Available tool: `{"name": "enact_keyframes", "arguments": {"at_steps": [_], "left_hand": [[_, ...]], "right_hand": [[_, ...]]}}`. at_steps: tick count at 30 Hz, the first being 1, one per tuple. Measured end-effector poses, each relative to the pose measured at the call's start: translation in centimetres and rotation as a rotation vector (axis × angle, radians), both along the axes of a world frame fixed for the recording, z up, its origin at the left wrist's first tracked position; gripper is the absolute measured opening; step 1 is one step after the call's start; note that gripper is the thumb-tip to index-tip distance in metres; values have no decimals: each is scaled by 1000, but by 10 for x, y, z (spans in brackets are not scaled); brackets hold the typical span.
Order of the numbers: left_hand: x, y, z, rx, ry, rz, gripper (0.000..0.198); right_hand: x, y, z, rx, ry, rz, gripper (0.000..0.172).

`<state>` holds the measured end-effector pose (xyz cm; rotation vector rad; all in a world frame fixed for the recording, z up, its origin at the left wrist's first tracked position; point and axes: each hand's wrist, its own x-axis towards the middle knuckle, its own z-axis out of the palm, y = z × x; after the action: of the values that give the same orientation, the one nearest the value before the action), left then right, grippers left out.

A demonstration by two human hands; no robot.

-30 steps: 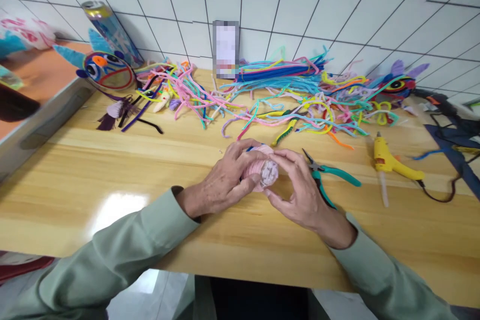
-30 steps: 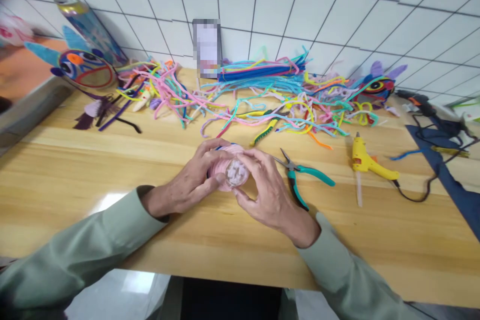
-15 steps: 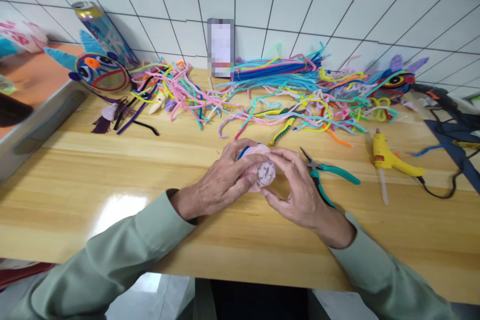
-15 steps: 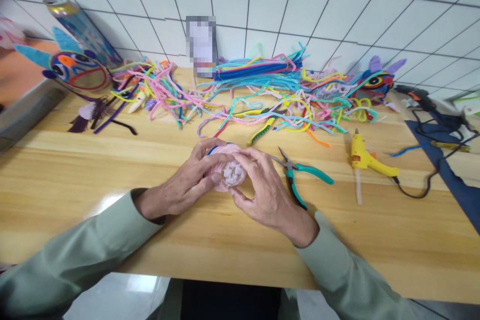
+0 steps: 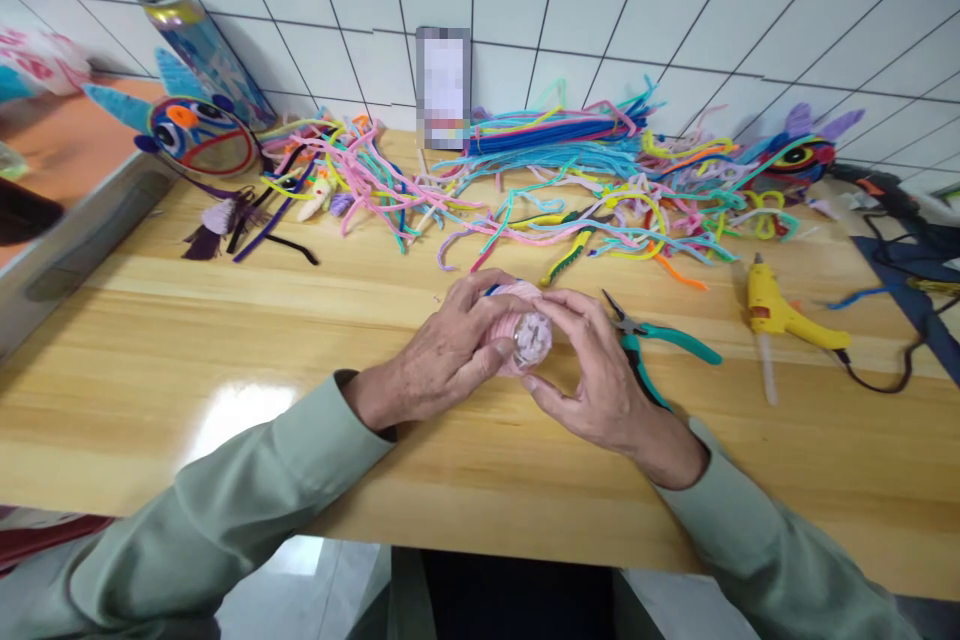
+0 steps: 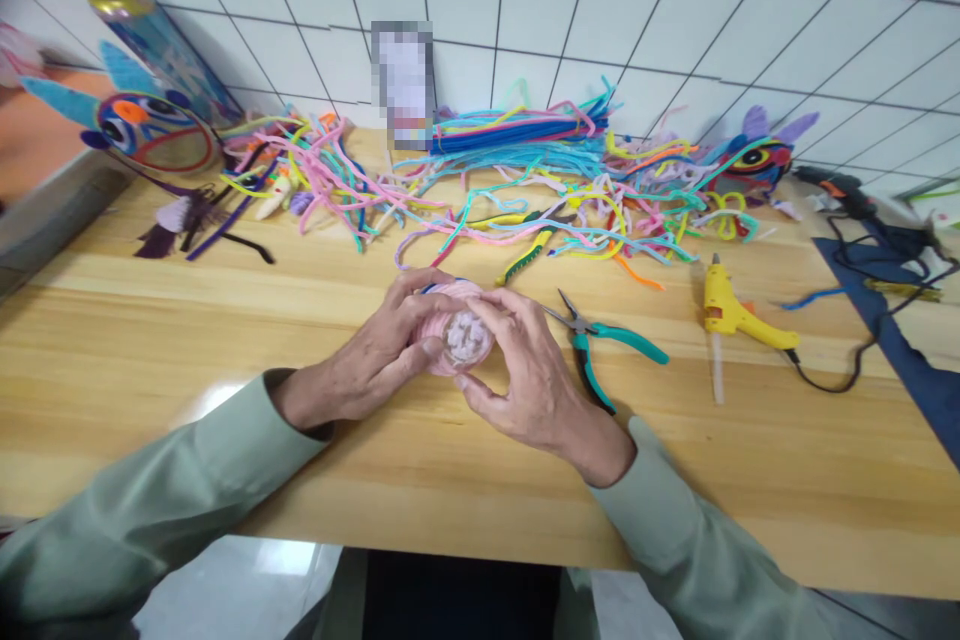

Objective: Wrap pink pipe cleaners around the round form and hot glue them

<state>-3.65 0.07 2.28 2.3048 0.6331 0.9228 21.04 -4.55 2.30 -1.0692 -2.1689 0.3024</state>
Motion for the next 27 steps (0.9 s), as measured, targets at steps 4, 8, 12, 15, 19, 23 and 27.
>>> {"name": "enact_keyframes", "arguments": {"at_steps": [4, 8, 12, 15, 19, 23, 27], "left_hand": [[0, 0, 1, -6, 1, 4, 42], [0, 0, 1, -6, -8, 3, 42], [0, 1, 1, -24, -11, -8, 42], [0, 2, 0, -14, -23, -10, 43], [0, 3, -1, 12, -30, -17, 47], [1, 3, 0, 14, -24, -12, 47], [1, 2, 1, 0, -31, -11, 46]], "right_hand": [[-4, 0, -1, 23, 21, -23, 79], [-5, 0, -1, 23, 21, -27, 80], [-4, 0, -2, 13, 10, -31, 85], [-5, 0, -3, 26, 17, -32, 83], [-6, 0, -3, 32, 21, -40, 82], [-6, 1, -2, 29, 18, -41, 81], [-6, 1, -1, 22, 20, -31, 81]]}}
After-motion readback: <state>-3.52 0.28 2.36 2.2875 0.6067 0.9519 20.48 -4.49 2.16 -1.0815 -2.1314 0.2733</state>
